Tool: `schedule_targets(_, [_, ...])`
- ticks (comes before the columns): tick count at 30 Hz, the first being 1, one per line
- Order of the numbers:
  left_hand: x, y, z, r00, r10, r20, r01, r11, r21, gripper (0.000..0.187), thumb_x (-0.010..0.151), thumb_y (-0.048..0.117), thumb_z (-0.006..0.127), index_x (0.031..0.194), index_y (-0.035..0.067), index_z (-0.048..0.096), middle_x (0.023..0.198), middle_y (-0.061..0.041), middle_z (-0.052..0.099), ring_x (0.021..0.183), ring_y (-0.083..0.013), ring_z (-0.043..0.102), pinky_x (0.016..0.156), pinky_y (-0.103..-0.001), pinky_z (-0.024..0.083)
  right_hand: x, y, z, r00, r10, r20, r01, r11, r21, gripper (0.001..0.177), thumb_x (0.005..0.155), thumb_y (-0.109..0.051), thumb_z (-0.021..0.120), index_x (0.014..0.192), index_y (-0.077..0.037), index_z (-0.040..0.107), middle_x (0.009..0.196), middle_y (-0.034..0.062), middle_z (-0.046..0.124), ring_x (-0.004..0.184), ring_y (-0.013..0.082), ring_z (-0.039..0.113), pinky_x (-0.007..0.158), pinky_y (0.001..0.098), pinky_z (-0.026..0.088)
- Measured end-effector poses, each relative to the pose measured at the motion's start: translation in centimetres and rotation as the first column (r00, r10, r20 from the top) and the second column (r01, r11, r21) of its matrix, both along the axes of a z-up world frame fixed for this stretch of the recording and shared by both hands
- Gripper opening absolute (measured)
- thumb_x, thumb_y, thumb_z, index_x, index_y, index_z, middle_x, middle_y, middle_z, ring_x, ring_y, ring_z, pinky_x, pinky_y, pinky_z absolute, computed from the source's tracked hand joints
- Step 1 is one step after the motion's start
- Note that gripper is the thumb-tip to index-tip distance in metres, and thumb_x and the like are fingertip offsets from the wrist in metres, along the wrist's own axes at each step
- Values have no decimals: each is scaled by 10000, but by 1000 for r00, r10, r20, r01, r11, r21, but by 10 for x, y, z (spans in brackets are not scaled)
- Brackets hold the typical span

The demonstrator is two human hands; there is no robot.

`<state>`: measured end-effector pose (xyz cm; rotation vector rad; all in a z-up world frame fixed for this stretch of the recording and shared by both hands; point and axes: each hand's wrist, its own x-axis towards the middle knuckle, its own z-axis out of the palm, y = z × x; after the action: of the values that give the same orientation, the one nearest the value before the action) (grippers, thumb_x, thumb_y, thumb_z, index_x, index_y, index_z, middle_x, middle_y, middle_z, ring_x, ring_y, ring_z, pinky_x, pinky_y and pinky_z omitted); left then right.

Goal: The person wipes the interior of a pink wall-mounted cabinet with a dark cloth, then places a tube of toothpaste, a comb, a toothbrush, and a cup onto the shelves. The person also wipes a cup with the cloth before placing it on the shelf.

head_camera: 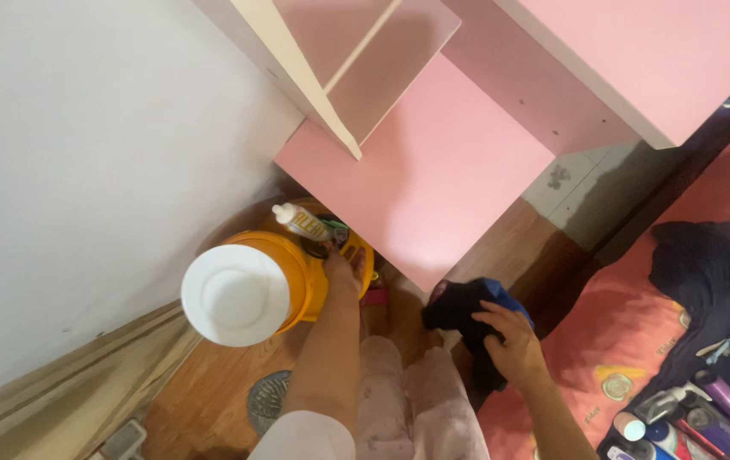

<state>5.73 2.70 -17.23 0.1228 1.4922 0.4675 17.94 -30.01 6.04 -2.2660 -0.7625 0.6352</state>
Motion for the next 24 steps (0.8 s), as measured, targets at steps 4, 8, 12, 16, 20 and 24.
schedule_targets(4, [-3, 12, -11, 1000, -11, -15, 11, 999, 33, 470, 1051, 471, 465, 1360, 122, 526, 1046, -135, 744, 746, -213, 700, 548, -273, 520, 5, 28, 15, 1000, -2, 4, 2, 996, 91, 455, 705, 48, 610, 1105, -108, 760, 1307, 89, 697, 1158, 323, 638, 983, 397, 505])
schedule_targets(8, [-13, 13, -33, 997, -17, -74, 21, 998, 56, 321, 1059, 348, 532, 1289, 124, 518, 946, -139, 742, 705, -204, 676, 541, -271, 512, 5, 38, 23, 998, -6, -62, 9, 999, 52, 438, 717, 51, 606, 1092, -113, 760, 1311, 79, 698, 1124, 307, 641, 835, 363, 554])
schedule_targets(12, [-27, 2, -36, 1000, 3, 10, -3, 1000, -7, 290, 1054, 317, 536, 1268, 122, 554, 907, -106, 738, 678, -174, 698, 551, -245, 569, 4, 37, 26, 999, 46, -9, -45, 996, 72, 438, 708, 44, 621, 1089, -117, 765, 1300, 68, 704, 1091, 290, 652, 897, 373, 543])
schedule_targets(16, [-54, -32, -19, 989, -126, -83, 123, 991, -43, 249, 1054, 236, 514, 1273, 121, 538, 893, -115, 743, 656, -174, 696, 543, -247, 553, 3, 24, 25, 997, 62, -36, -61, 998, 33, 434, 705, 36, 627, 1087, -121, 764, 1302, 60, 702, 1101, 290, 645, 901, 376, 537])
schedule_targets(20, [-84, -63, 0, 906, -385, -177, 394, 919, 16, 236, 1025, 179, 468, 1232, 106, 557, 829, -119, 737, 615, -189, 690, 509, -281, 528, 4, 15, 19, 995, 93, -24, -92, 995, 25, 445, 706, 29, 621, 1100, -125, 759, 1311, 60, 698, 1130, 300, 640, 964, 389, 517])
schedule_targets(24, [-108, -106, 19, 843, -516, -152, 524, 852, 13, 268, 1035, 212, 463, 1113, 40, 653, 771, -81, 737, 569, -163, 670, 454, -256, 485, 6, 8, 12, 993, 103, 61, -103, 995, 1, 436, 725, 12, 628, 1111, -146, 757, 1313, 59, 698, 1154, 323, 623, 1041, 420, 476])
